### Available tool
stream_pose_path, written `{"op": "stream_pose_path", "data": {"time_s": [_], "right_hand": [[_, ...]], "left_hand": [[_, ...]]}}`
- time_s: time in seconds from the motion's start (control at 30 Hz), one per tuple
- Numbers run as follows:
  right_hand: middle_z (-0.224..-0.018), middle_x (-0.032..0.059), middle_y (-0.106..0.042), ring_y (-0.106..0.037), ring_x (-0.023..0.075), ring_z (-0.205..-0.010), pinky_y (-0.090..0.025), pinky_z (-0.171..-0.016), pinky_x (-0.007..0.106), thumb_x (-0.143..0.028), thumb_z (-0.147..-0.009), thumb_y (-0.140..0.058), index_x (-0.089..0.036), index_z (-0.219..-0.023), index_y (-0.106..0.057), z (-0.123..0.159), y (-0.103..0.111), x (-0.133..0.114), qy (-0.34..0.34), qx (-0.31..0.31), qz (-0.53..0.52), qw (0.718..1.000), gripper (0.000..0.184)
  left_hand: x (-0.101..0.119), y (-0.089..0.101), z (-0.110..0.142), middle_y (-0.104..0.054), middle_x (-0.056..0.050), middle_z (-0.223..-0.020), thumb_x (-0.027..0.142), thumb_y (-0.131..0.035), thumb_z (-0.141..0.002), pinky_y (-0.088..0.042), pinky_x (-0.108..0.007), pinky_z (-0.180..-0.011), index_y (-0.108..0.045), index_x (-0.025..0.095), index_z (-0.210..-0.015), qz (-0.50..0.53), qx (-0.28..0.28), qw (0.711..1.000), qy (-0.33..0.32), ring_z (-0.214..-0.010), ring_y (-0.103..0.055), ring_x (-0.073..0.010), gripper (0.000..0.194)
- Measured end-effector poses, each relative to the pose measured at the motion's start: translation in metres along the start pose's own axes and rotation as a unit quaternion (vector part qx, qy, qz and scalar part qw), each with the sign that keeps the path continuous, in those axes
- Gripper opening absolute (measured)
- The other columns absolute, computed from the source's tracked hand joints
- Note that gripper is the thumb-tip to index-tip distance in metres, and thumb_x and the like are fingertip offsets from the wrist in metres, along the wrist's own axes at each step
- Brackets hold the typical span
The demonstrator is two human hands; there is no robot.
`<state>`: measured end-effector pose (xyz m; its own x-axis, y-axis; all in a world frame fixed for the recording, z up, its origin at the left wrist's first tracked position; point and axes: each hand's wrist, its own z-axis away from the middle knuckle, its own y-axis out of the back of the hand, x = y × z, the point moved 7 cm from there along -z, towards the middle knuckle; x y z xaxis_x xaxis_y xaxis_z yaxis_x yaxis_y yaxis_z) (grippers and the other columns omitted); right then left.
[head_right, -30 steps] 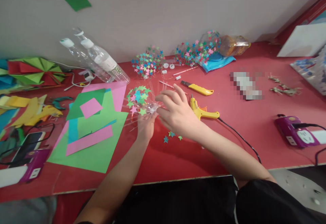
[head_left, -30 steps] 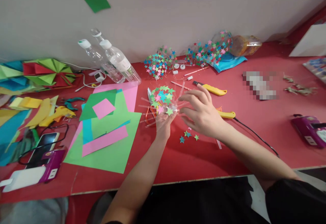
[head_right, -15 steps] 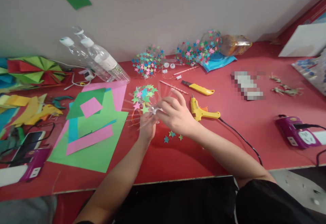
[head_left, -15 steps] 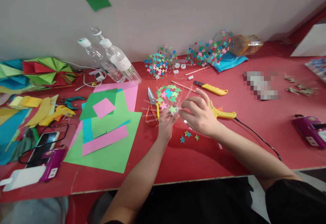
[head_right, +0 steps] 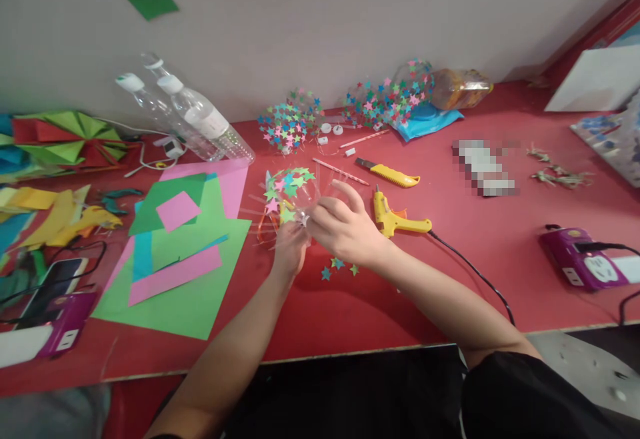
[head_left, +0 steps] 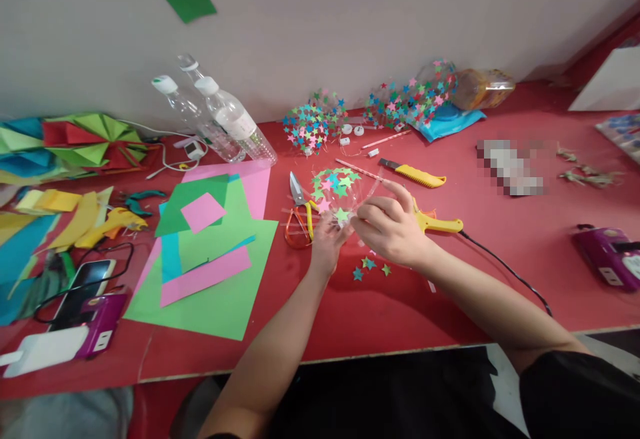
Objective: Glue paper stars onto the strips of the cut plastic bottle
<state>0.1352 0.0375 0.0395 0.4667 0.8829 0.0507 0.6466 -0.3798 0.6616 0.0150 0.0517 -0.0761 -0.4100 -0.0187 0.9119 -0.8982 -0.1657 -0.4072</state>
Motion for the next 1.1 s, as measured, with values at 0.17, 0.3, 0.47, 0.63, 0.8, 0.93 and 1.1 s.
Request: {"op": "stream_pose_path", "data": {"time_s": [0.17, 0.3, 0.47, 0.63, 0.8, 0.93, 1.1], "right_hand": [[-0.092, 0.0008, -0.062, -0.050, 0.0194, -0.097, -0.030, -0.112, 0.052, -0.015, -0.086, -0.057, -0.026, -0.089, -0.064, -0.009, 0.001, 0.006, -0.052, -0.031, -0.024, 0.998, 0.014], [-0.093, 0.0026, -0.062, -0.048, 0.0210, -0.097, -0.032, -0.109, 0.053, -0.024, -0.087, -0.059, -0.025, -0.091, -0.065, -0.011, 0.003, 0.011, -0.090, -0.037, -0.053, 0.994, 0.007], [-0.094, 0.0039, -0.061, -0.048, 0.0223, -0.097, -0.033, -0.107, 0.053, -0.029, -0.084, -0.062, -0.024, -0.091, -0.064, -0.011, 0.007, 0.014, -0.116, -0.028, -0.081, 0.990, 0.009], [-0.095, 0.0035, -0.058, -0.050, 0.0237, -0.098, -0.032, -0.107, 0.056, -0.026, -0.078, -0.060, -0.025, -0.092, -0.063, -0.014, 0.019, 0.019, -0.137, -0.003, -0.115, 0.984, 0.014], [-0.098, 0.0048, -0.057, -0.052, 0.0235, -0.098, -0.040, -0.098, 0.052, -0.019, -0.078, -0.054, -0.024, -0.090, -0.062, -0.021, 0.050, 0.038, -0.140, 0.032, -0.156, 0.977, 0.015], [-0.109, 0.0075, -0.059, -0.050, 0.0266, -0.104, -0.043, -0.093, 0.050, -0.030, -0.080, -0.060, -0.023, -0.098, -0.062, -0.027, 0.047, 0.033, -0.060, -0.107, -0.185, 0.975, 0.019], [-0.115, 0.0092, -0.059, -0.044, 0.0273, -0.115, -0.040, -0.100, 0.048, -0.020, -0.086, -0.057, -0.020, -0.094, -0.063, -0.025, 0.033, 0.020, -0.037, -0.152, -0.128, 0.979, 0.011]], "left_hand": [[0.005, 0.003, 0.000, -0.068, -0.002, -0.083, 0.031, -0.086, -0.059, -0.051, -0.035, -0.085, -0.063, 0.020, -0.088, 0.006, 0.024, 1.000, -0.009, -0.089, -0.066, -0.0202, 0.039], [0.005, 0.005, -0.001, -0.069, -0.002, -0.085, 0.029, -0.086, -0.059, -0.051, -0.036, -0.088, -0.065, 0.020, -0.092, 0.008, 0.032, 0.999, -0.018, -0.095, -0.067, -0.0218, 0.040], [0.002, 0.009, -0.002, -0.070, -0.002, -0.085, 0.030, -0.086, -0.058, -0.053, -0.037, -0.087, -0.066, 0.020, -0.091, 0.003, 0.046, 0.999, -0.015, -0.090, -0.069, -0.0208, 0.040], [0.001, 0.015, -0.002, -0.071, -0.001, -0.084, 0.033, -0.085, -0.060, -0.052, -0.036, -0.087, -0.067, 0.020, -0.086, 0.002, 0.076, 0.997, -0.021, -0.085, -0.068, -0.0179, 0.034], [0.005, 0.014, -0.002, -0.072, -0.003, -0.089, 0.031, -0.080, -0.067, -0.050, -0.034, -0.090, -0.069, 0.018, -0.091, -0.005, 0.059, 0.998, -0.035, -0.086, -0.067, -0.0161, 0.028], [0.010, 0.014, -0.003, -0.071, -0.001, -0.084, 0.030, -0.080, -0.065, -0.051, -0.030, -0.079, -0.067, 0.019, -0.092, 0.006, 0.074, 0.997, -0.033, -0.076, -0.066, -0.0145, 0.032], [0.012, 0.013, -0.004, -0.070, -0.001, -0.081, 0.030, -0.077, -0.066, -0.049, -0.027, -0.077, -0.068, 0.018, -0.086, -0.005, 0.071, 0.997, -0.034, -0.073, -0.064, -0.0128, 0.025]]}}
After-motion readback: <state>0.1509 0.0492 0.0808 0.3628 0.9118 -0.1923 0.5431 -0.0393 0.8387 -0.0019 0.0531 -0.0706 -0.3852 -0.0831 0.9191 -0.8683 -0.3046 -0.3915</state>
